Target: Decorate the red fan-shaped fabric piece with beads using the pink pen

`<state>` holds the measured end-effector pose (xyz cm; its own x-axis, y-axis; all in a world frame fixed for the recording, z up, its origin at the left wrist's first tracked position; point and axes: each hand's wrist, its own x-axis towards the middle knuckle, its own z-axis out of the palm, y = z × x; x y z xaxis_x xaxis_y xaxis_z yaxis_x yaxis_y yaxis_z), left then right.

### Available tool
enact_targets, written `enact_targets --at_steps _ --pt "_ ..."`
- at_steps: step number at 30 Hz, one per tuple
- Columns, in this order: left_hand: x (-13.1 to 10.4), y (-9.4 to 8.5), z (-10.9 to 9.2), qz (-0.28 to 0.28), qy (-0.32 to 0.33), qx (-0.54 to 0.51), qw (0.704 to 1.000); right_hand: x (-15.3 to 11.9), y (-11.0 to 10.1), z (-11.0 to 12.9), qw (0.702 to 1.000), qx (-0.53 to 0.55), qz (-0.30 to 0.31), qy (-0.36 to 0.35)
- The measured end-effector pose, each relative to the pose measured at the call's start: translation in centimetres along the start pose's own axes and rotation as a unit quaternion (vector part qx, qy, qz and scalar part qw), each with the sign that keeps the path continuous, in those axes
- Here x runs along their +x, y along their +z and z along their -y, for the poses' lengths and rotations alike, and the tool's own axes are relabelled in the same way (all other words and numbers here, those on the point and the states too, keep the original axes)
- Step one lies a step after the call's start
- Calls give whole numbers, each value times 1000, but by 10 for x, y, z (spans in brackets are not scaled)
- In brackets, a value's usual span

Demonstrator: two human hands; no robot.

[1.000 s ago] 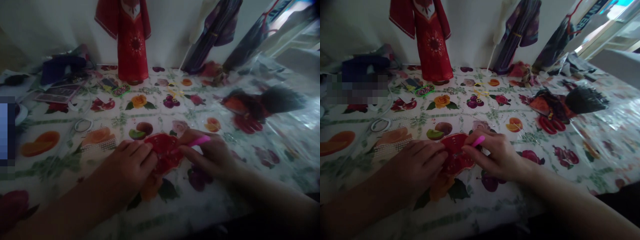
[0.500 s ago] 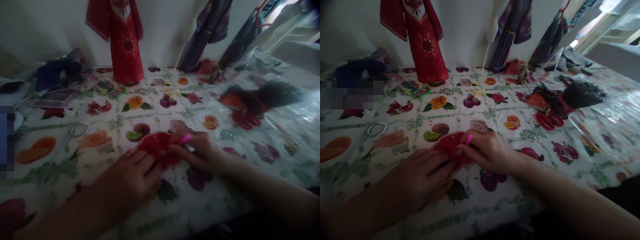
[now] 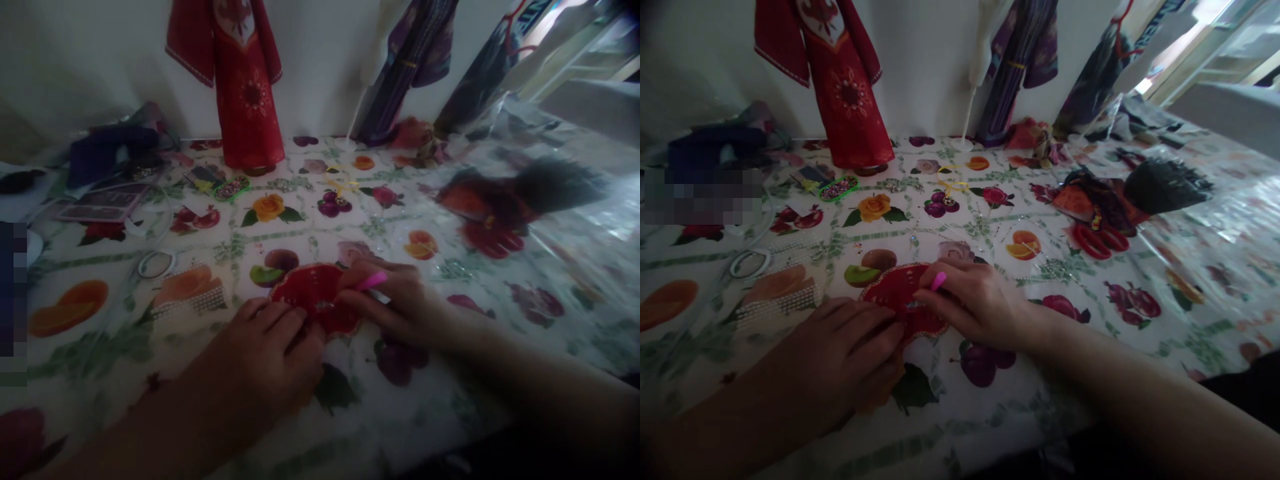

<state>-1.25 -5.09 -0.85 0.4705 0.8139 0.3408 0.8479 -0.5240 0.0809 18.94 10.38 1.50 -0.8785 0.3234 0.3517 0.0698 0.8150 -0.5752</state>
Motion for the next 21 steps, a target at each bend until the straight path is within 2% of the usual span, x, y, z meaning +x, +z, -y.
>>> enact_targets --at_steps 4,10,12,17,21 --pt "0 0 0 34 -16 16 999 0 1 -4 1000 7 5 12" --pt "0 2 -2 25 -24 17 999 -2 -10 -2 995 23 -70 66" --pt "1 3 -2 22 -26 13 999 -2 -9 -2 997 24 -58 52" --pt "3 2 -1 10 -20 -1 1000 -4 2 -3 1000 17 19 11" --pt "2 3 -3 -20 -19 -1 1000 -2 0 -5 999 32 4 30"
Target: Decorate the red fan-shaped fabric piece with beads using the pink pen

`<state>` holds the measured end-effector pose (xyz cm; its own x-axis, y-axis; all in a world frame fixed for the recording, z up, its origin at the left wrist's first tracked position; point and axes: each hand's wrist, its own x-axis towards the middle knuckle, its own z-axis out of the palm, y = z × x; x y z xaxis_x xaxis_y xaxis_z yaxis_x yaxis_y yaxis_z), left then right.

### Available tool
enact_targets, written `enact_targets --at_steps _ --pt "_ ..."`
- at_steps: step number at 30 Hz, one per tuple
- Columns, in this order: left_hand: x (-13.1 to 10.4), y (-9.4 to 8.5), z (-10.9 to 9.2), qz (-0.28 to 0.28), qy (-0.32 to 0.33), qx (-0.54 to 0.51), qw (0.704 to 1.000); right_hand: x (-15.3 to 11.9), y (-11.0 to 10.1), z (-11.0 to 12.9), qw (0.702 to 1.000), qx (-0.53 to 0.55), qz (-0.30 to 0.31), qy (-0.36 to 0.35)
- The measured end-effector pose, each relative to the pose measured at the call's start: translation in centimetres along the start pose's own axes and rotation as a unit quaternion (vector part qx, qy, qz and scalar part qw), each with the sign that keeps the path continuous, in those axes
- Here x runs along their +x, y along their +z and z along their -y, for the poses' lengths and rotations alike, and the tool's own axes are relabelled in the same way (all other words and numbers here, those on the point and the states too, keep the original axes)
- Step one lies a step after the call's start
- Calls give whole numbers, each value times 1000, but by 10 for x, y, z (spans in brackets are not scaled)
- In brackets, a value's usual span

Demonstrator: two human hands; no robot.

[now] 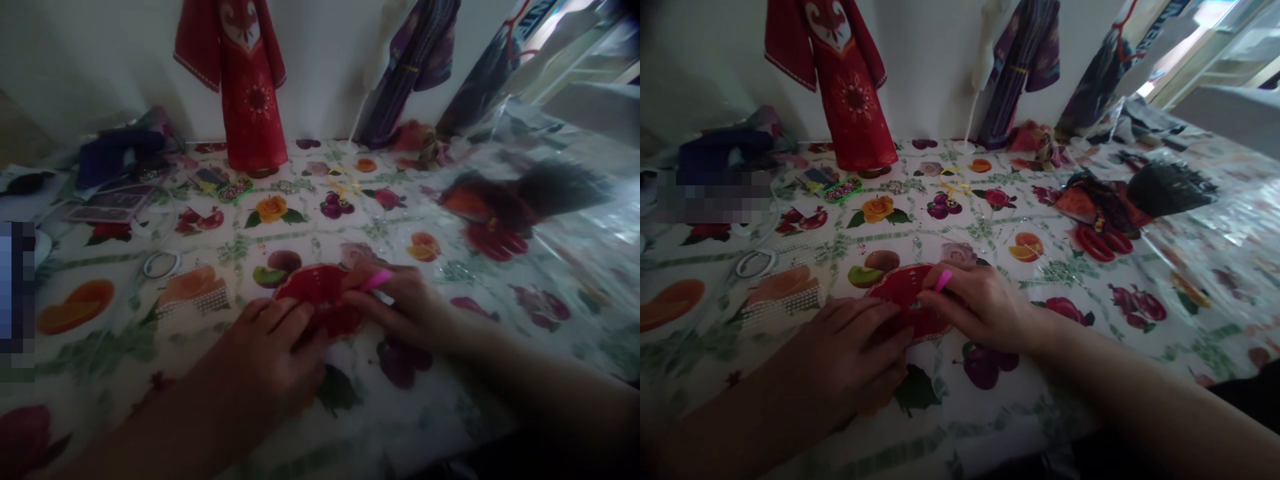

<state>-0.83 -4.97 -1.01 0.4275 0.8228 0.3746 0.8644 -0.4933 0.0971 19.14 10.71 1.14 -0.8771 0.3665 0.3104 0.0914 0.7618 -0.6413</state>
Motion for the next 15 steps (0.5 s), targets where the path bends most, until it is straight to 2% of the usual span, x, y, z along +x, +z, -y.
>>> enact_targets --at_steps 5,7,12,15 --pt "-2 2 0 4 -3 -5 1000 2 -11 1 996 30 -73 49" --pt "-2 2 0 8 -1 -6 1000 1 -10 1 997 25 -64 39" --pt "-1 3 -2 -8 -10 -9 1000 0 -1 0 1000 0 6 5" --pt "-1 3 -2 2 -10 -18 1000 1 -1 -3 1000 3 11 11"
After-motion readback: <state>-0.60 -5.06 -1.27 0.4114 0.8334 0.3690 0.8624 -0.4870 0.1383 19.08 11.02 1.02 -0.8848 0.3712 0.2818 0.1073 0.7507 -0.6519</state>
